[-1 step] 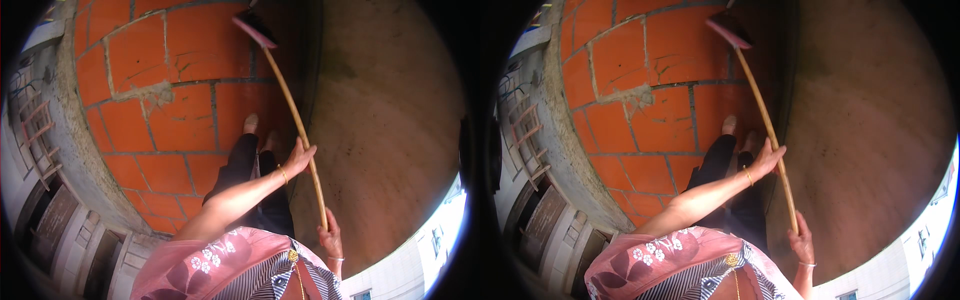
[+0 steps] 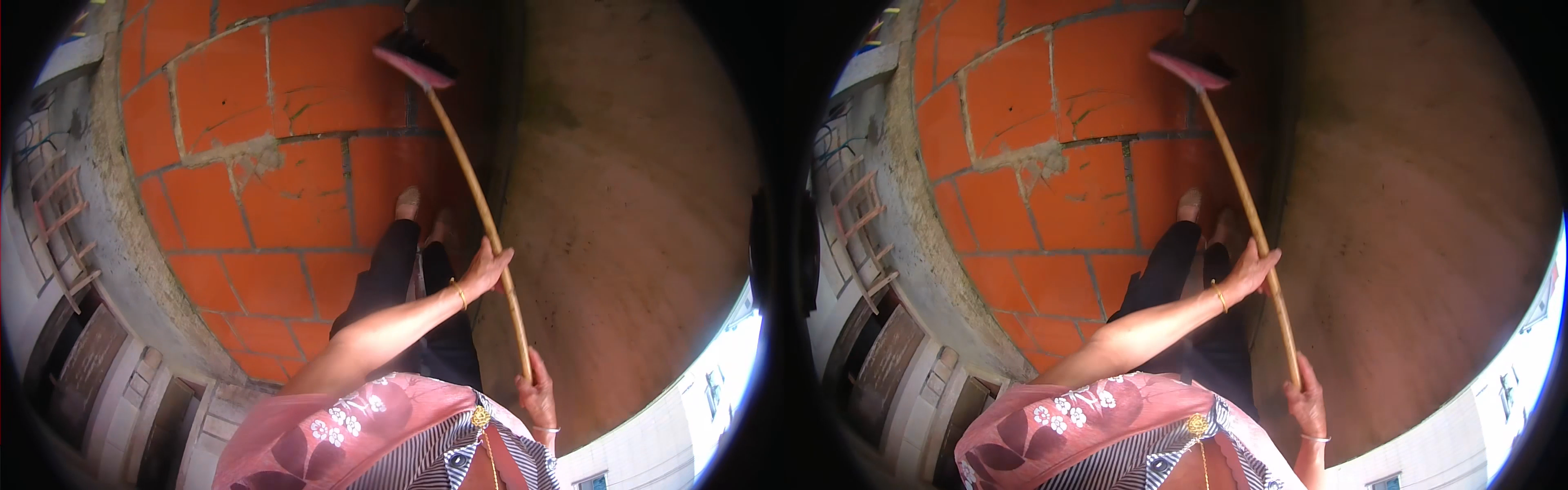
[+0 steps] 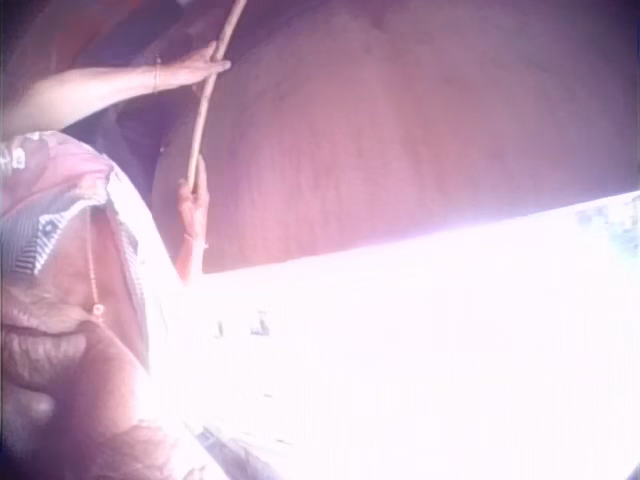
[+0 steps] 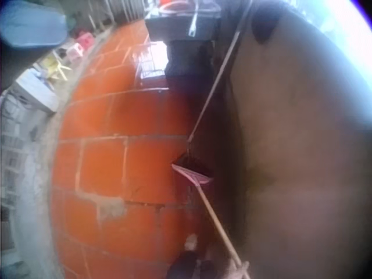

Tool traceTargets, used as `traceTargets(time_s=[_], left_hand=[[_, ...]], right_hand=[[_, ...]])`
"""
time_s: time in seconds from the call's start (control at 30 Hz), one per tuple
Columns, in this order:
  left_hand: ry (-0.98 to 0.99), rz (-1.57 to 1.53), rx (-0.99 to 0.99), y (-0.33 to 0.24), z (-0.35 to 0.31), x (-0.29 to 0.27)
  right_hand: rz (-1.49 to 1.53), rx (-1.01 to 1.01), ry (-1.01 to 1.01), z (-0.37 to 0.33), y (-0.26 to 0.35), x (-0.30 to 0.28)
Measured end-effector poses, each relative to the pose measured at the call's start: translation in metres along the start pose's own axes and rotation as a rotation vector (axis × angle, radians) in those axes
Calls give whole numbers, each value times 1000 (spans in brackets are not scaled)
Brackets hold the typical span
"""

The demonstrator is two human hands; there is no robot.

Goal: The person cleans a tiled terrace by first filling a red bucket with water from a hose. They then use a long-handled brush to scrub the wet floor and rinse the area with the hose.

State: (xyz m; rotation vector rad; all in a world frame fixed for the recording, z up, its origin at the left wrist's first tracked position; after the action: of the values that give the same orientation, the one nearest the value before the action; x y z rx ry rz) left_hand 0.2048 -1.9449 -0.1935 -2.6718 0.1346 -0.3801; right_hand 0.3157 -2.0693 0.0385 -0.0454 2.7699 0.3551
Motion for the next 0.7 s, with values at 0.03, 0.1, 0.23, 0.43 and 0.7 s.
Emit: traceTargets(time_s=[0.03,0.1,0.23,0.43,0.7], left_hand=[[59,15,-144,10,-10,3],[46,20,-255,51,-4,4],[0,178,-369,54,26,-4],[156,200,-138,-19,161,6],[-107,330,205,-221,311,-33]], right_hand=[[-7,-8,-58,-12,-16,-1],[47,-12,-77,-19,-28,10],[167,174,-119,4,7,38],[-114,-111,-132,107,70,24],[-62,-519,-153,232,239,54]])
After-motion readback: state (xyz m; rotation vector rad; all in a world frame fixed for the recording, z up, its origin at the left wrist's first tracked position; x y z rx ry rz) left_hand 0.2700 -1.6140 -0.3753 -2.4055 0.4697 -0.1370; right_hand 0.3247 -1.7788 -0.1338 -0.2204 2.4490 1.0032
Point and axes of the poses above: each hand's wrist, its own z-axis towards the middle knuckle, its own x-axis out of the palm, y = z × x, the point moved 4 cm from there along z, towards the middle knuckle, and after that the axes turned 5 degrees about -y, right-handed, at the moved point
